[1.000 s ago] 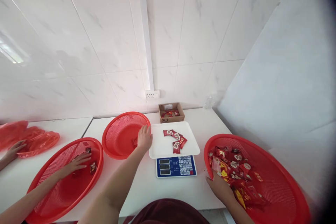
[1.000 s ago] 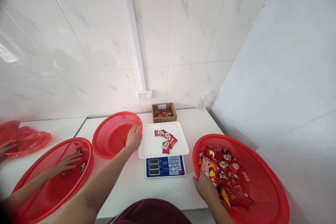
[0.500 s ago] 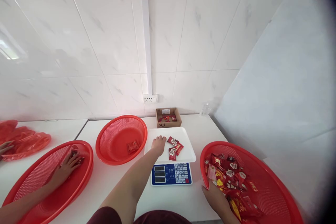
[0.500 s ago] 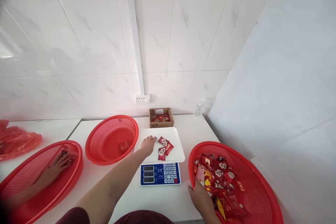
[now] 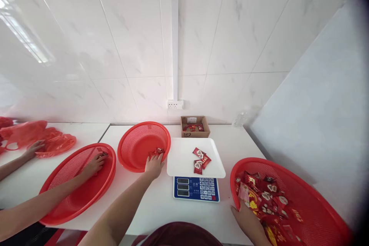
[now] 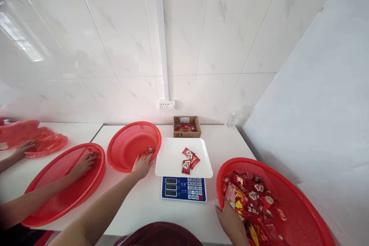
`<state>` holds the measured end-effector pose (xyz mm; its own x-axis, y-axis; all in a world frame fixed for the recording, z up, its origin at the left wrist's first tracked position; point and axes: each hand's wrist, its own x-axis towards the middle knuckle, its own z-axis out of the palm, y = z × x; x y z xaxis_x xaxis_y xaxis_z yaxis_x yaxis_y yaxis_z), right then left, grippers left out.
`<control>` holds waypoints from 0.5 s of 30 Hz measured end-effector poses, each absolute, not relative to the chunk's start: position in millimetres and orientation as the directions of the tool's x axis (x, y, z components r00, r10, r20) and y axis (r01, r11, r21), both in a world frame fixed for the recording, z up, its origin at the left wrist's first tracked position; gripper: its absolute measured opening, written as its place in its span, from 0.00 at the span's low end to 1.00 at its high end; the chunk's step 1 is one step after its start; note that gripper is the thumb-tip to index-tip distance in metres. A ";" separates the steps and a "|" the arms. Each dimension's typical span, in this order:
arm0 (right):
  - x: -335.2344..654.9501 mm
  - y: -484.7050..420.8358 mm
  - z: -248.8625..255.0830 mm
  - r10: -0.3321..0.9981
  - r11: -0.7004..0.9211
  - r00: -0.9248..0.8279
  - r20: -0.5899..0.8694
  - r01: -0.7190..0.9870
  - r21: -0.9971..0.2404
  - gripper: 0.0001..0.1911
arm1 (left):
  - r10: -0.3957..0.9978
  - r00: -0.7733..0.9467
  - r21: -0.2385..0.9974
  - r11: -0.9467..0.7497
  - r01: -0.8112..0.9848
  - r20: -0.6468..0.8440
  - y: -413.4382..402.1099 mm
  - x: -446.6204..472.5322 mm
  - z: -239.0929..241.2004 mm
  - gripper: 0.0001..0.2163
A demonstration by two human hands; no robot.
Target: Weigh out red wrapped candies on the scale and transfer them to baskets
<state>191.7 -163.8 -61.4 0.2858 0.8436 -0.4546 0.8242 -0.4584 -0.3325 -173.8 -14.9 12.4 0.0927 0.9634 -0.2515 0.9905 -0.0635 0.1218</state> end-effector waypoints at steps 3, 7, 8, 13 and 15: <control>191.4 -163.8 -59.4 0.843 -0.457 0.283 -0.457 0.825 -0.333 0.28 | 0.965 0.050 0.079 -0.030 0.996 -0.258 -25.5 -182.5 7.2 0.22; 190.1 -162.8 -54.6 0.833 -0.472 0.296 -0.467 0.821 -0.321 0.28 | 0.987 0.033 0.053 -0.025 0.998 -0.155 -26.6 -180.0 9.2 0.22; 189.5 -162.5 -53.2 0.832 -0.475 0.301 -0.465 0.820 -0.319 0.28 | 0.991 0.054 0.061 -0.047 0.997 -0.125 -27.0 -173.8 10.2 0.23; 186.1 -161.6 -45.7 0.825 -0.478 0.288 -0.486 0.814 -0.329 0.29 | 0.903 0.387 0.242 -0.339 0.909 -0.189 -39.6 -103.2 15.0 0.25; 185.8 -161.8 -45.2 0.818 -0.485 0.292 -0.495 0.813 -0.322 0.29 | 0.798 0.579 0.309 -0.515 0.800 -0.169 -45.9 -68.3 16.2 0.23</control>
<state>185.8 -161.8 -45.2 0.2924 0.8185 -0.4946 0.8130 -0.4850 -0.3220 -68.3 -45.9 16.2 0.5789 0.7977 -0.1688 0.7996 -0.5148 0.3093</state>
